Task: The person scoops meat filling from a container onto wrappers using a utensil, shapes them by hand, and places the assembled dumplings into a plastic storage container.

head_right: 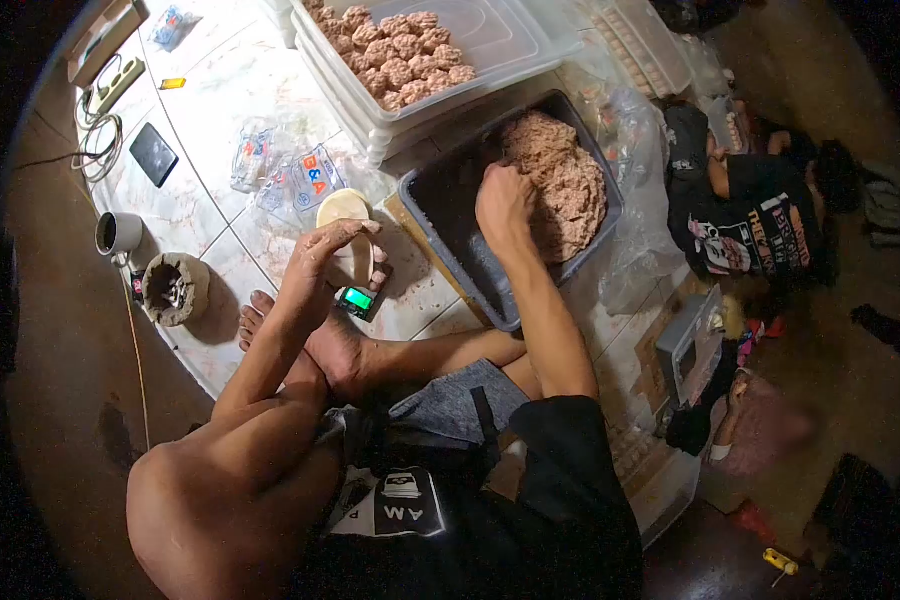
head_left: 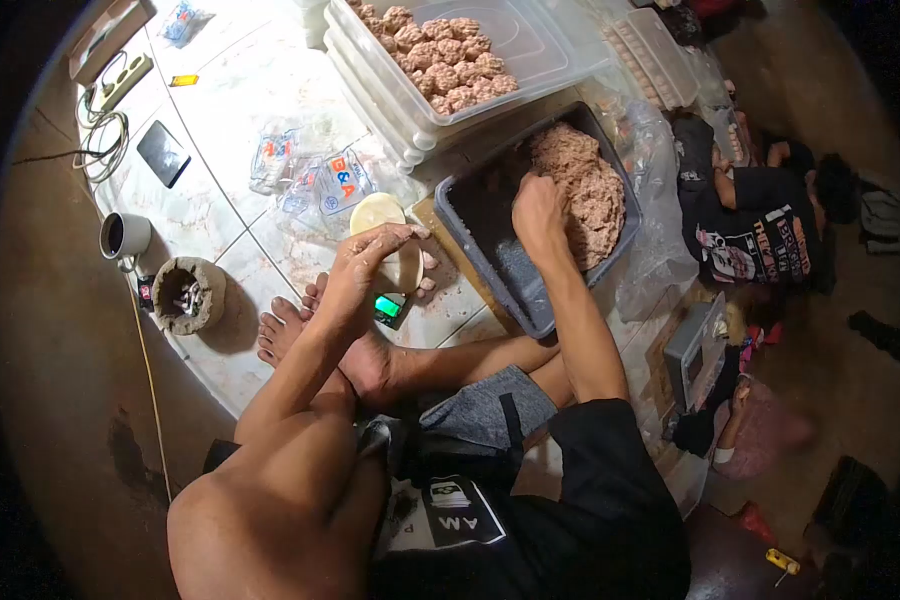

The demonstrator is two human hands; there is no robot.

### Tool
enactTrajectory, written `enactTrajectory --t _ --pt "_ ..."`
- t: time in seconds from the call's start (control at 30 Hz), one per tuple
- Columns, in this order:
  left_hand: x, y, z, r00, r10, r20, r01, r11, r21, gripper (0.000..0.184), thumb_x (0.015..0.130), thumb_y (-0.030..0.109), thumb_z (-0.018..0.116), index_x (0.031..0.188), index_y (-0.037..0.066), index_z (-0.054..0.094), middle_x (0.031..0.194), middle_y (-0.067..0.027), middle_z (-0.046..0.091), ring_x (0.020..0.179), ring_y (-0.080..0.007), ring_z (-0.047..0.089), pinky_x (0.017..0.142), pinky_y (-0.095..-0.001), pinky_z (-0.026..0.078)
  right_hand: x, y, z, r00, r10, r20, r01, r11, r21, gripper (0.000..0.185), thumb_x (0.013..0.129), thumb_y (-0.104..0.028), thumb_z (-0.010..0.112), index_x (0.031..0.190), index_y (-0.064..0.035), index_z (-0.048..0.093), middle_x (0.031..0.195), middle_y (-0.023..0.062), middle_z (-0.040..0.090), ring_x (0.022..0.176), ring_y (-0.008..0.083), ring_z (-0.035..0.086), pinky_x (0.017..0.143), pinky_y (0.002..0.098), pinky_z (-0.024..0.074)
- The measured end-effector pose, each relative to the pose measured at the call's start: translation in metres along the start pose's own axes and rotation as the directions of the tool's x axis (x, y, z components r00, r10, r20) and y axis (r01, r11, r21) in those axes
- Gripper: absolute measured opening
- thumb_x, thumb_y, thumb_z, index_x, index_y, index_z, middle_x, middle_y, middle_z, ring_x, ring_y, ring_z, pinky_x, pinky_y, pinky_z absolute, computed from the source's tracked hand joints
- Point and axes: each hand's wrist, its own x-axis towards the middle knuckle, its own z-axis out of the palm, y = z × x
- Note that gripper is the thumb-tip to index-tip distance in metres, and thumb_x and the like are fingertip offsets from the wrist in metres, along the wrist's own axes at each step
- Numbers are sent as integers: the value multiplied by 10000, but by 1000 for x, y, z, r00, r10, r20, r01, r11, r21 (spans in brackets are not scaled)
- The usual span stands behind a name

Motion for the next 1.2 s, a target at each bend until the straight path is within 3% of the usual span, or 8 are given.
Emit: enactTrajectory --t 0.3,0.43,0.57,0.6,0.73,0.87,0.97,1.2 --pt "-3 12 -17 996 31 -85 -34 999 -29 334 1030 277 613 1174 -8 710 903 -140 725 748 -230 725 653 -331 610 -21 41 79 979 198 -53 -183 962 204 338 984 -180 507 880 83 693 917 389 676 917 554 675 824 588 552" --pt "0 9 -17 995 34 -91 -37 999 -30 331 1028 265 599 1172 -11 711 899 -146 726 739 -232 721 639 -334 603 -56 51 57 995 -83 52 85 996 -28 223 898 -55 604 1031 77 724 969 349 686 894 508 699 815 574 563" --pt "-3 5 -7 993 1 -121 1 1000 13 333 1029 260 592 1174 -18 703 888 -155 727 723 -237 719 640 -340 602 -59 38 37 991 -55 -124 52 998 -32 421 876 -26 649 1282 90 655 959 323 690 950 499 686 881 556 546" --pt "-2 7 -5 993 -3 -115 8 999 42 333 1030 259 591 1174 -21 701 884 -157 727 720 -237 719 644 -342 603 -48 39 40 965 -97 -244 87 995 -50 355 877 -38 669 1208 88 665 947 324 693 936 520 686 851 580 552" --pt "-2 5 -4 998 -13 -54 14 1000 25 334 1030 258 589 1172 -23 698 884 -160 731 737 -236 724 661 -345 606 -27 28 30 980 153 131 -171 976 137 263 894 -91 615 1101 67 652 1010 361 663 888 558 676 823 604 568" --pt "-4 9 -19 995 51 -90 -48 998 30 334 1028 260 591 1167 -21 707 905 -155 733 767 -232 731 669 -351 609 -35 57 89 990 13 -143 -21 998 -54 207 848 -81 665 958 92 699 933 345 697 881 522 707 793 578 579" --pt "-5 9 -22 977 104 -189 -95 994 59 376 1006 293 601 1184 -21 705 930 -130 712 818 -218 721 645 -340 603 -44 63 62 989 50 139 -55 998 28 216 839 -70 648 964 94 709 922 351 700 878 520 707 796 574 571" --pt "-1 10 -14 983 58 -176 -63 998 -18 390 1004 246 611 1288 -18 650 1000 -148 710 812 -228 731 631 -338 614 -61 67 69 982 175 -76 -175 984 14 211 851 -97 634 902 88 723 882 356 700 844 535 697 774 582 564"
